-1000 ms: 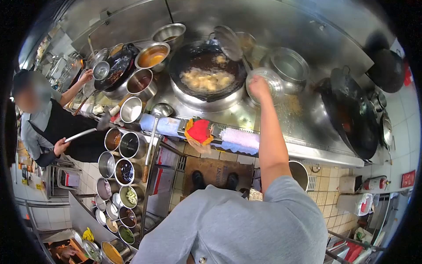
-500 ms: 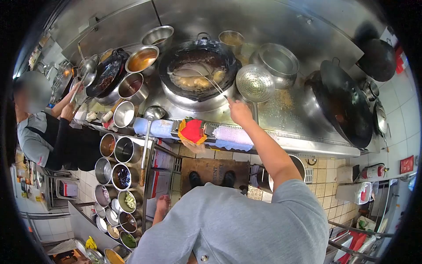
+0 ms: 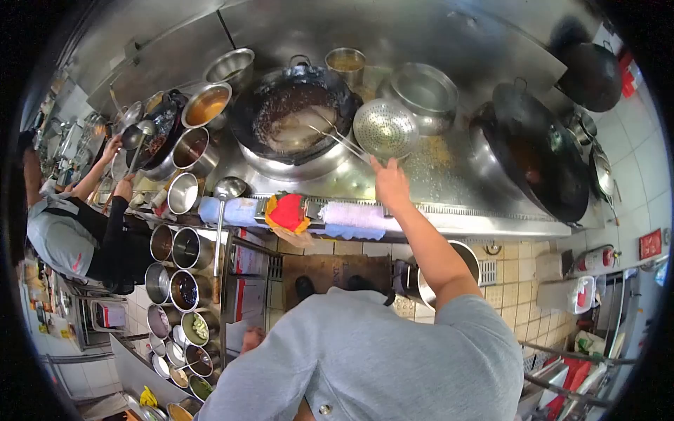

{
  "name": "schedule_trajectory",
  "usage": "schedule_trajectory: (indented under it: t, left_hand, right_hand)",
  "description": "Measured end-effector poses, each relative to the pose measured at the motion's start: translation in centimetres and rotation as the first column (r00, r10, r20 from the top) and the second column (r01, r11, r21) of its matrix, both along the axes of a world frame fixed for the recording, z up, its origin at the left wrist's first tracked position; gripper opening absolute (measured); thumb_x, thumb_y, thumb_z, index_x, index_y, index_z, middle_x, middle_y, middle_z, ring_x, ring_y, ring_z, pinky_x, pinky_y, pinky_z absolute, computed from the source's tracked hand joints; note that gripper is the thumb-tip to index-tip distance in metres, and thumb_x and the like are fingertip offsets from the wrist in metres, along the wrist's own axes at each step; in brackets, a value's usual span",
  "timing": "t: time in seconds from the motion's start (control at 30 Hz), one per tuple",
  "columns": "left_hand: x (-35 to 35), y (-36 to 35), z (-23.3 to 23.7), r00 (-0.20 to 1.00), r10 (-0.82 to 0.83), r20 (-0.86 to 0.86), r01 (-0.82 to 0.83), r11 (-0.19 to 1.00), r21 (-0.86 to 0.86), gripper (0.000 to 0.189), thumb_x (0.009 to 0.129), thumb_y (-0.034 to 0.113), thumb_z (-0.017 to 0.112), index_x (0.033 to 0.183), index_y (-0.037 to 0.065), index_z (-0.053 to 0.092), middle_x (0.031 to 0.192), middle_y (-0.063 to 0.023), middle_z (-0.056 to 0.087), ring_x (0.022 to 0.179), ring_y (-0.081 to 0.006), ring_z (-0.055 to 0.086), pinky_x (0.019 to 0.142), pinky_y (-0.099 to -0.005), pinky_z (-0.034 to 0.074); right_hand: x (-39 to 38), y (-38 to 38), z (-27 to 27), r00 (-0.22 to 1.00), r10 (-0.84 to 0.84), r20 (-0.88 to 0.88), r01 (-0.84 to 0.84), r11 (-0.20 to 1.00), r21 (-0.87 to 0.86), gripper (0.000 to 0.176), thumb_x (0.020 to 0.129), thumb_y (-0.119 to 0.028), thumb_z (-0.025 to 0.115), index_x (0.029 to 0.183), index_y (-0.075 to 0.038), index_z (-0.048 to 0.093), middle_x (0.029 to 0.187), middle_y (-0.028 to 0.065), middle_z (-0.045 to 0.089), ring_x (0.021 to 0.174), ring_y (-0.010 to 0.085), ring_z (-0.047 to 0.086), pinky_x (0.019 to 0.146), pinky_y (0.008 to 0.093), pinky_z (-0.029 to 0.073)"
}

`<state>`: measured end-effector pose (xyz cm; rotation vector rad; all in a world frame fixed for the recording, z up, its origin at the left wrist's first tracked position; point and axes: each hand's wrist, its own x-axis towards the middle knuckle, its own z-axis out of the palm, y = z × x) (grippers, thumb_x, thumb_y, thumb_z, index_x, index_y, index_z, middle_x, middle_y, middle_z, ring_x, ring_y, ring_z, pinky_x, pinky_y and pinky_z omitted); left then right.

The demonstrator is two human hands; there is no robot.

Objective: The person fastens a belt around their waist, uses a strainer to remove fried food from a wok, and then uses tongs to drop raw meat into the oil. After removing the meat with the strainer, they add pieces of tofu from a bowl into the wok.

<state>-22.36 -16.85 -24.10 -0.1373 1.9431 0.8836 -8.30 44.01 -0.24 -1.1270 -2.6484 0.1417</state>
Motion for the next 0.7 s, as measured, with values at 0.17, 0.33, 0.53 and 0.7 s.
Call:
schedule_trajectory:
  t: [0.17, 0.33, 0.53, 0.7]
  left_hand:
    - [1.1, 7.0, 2.2, 0.900, 0.427, -0.089, -0.409, 0.897, 0.165, 0.018, 0.087, 0.026, 0.052, 0.089, 0.009, 0.055, 0.068, -0.0030, 0.055, 0.054, -0.0108, 0.051, 0.043, -0.0248, 0.036]
    - [8.3, 11.2, 3.9, 0.958, 0.265, -0.107, -0.222, 0.926, 0.304, 0.017, 0.088, 0.024, 0.057, 0.090, 0.007, 0.054, 0.071, -0.0022, 0.056, 0.061, -0.0110, 0.054, 0.051, -0.0245, 0.043]
    - [18.6, 7.6, 2.7, 0.894, 0.415, 0.167, -0.447, 0.856, 0.261, 0.013, 0.087, 0.023, 0.058, 0.085, 0.010, 0.055, 0.071, -0.0002, 0.055, 0.062, -0.0103, 0.053, 0.053, -0.0248, 0.044]
    - [18.5, 13.2, 19.4, 0.725, 0.642, 0.250, -0.621, 0.451, 0.642, 0.018, 0.085, 0.025, 0.055, 0.075, 0.012, 0.048, 0.063, 0.0023, 0.045, 0.054, -0.0094, 0.043, 0.062, -0.0261, 0.044]
  right_hand:
    - [-0.9, -2.2, -0.1, 0.957, 0.286, 0.049, -0.255, 0.909, -0.330, 0.050, 0.084, -0.009, 0.045, 0.132, -0.001, 0.034, 0.094, 0.0287, 0.057, 0.084, 0.0397, 0.059, 0.073, 0.0451, 0.048]
    - [-3.6, -6.0, 2.0, 0.920, 0.340, -0.194, -0.383, 0.682, -0.623, 0.054, 0.084, -0.014, 0.052, 0.131, 0.005, 0.032, 0.088, 0.0270, 0.060, 0.068, 0.0335, 0.063, 0.063, 0.0379, 0.051]
    - [-0.1, -6.2, 1.2, 0.927, 0.140, -0.348, -0.370, 0.192, -0.909, 0.049, 0.088, -0.020, 0.053, 0.131, -0.004, 0.034, 0.092, 0.0165, 0.062, 0.055, 0.0186, 0.063, 0.050, 0.0280, 0.052]
    - [10.4, -2.3, -7.2, 0.959, 0.282, -0.017, -0.082, 0.222, -0.972, 0.031, 0.089, -0.022, 0.049, 0.116, -0.005, 0.048, 0.084, 0.0110, 0.063, 0.054, 0.0171, 0.062, 0.044, 0.0273, 0.050]
